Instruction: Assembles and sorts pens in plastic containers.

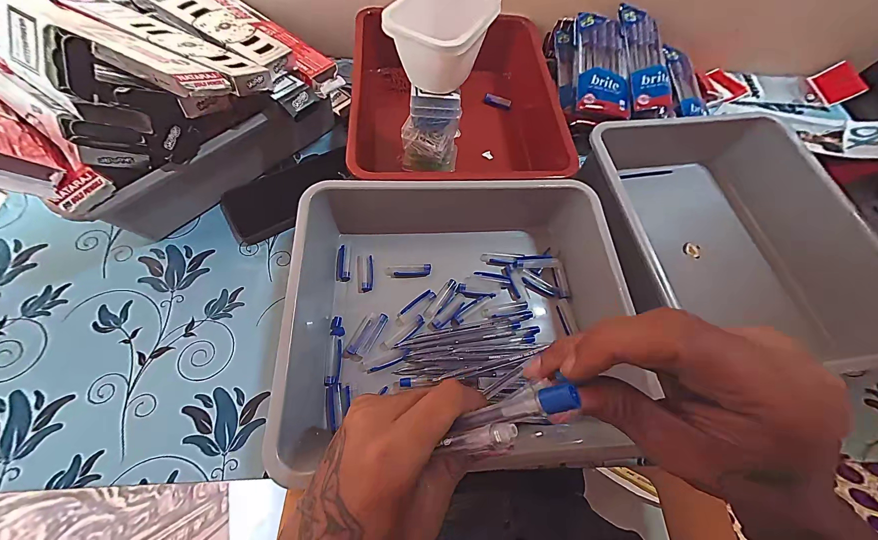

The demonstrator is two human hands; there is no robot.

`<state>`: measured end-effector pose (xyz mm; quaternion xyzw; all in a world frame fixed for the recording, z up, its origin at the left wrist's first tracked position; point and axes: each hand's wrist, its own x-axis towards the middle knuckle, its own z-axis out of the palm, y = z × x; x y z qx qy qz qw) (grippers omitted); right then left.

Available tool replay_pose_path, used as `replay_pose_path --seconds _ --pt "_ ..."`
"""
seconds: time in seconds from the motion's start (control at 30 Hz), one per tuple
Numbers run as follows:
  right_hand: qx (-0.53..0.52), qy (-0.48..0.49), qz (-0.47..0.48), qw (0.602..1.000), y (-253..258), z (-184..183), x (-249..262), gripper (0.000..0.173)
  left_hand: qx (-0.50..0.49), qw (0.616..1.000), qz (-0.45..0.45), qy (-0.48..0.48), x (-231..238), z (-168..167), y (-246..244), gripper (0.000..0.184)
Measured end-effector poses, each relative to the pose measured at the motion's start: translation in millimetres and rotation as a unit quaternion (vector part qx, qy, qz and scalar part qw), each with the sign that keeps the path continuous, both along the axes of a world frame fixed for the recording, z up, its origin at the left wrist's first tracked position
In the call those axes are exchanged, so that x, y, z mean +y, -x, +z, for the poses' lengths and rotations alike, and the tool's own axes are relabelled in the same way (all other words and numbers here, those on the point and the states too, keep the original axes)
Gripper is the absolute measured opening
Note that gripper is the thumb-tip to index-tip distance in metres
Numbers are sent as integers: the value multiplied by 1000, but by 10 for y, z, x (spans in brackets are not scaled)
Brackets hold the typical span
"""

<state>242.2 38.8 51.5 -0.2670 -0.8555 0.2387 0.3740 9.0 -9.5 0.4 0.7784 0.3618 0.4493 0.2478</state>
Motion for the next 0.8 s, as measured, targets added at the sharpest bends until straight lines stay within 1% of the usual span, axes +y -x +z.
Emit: replay_pose_path --seconds 0.2,0.33,0.4,0.47,0.57,0.67,0.73,0.8 --pt "34 -20 41 998 9 -49 68 21 -9 1000 -21 -3 9 -3 -20 36" --pt "26 -2 47 999 -25 -57 49 15 -14 1000 -15 -3 22 -13 -1 37" --pt "22 9 53 998 -47 -59 61 14 -13 1000 -14 -5 21 -18 0 37" --pt "3 0 49 999 -47 -66 80 18 2 1000 -7 -14 20 -18 -11 36" --pt "-38 -20 50 998 -38 -54 102 30 42 998 12 -38 2 -7 -25 33" --pt "-49 -53 38 997 8 -70 96 39 60 997 18 -50 -18 12 -37 32" --pt "-46 -39 43 997 -21 -84 90 37 55 997 17 -49 -18 23 -35 32" --pt "-28 -4 79 996 -64 -99 84 30 49 997 18 -49 -7 17 -30 32"
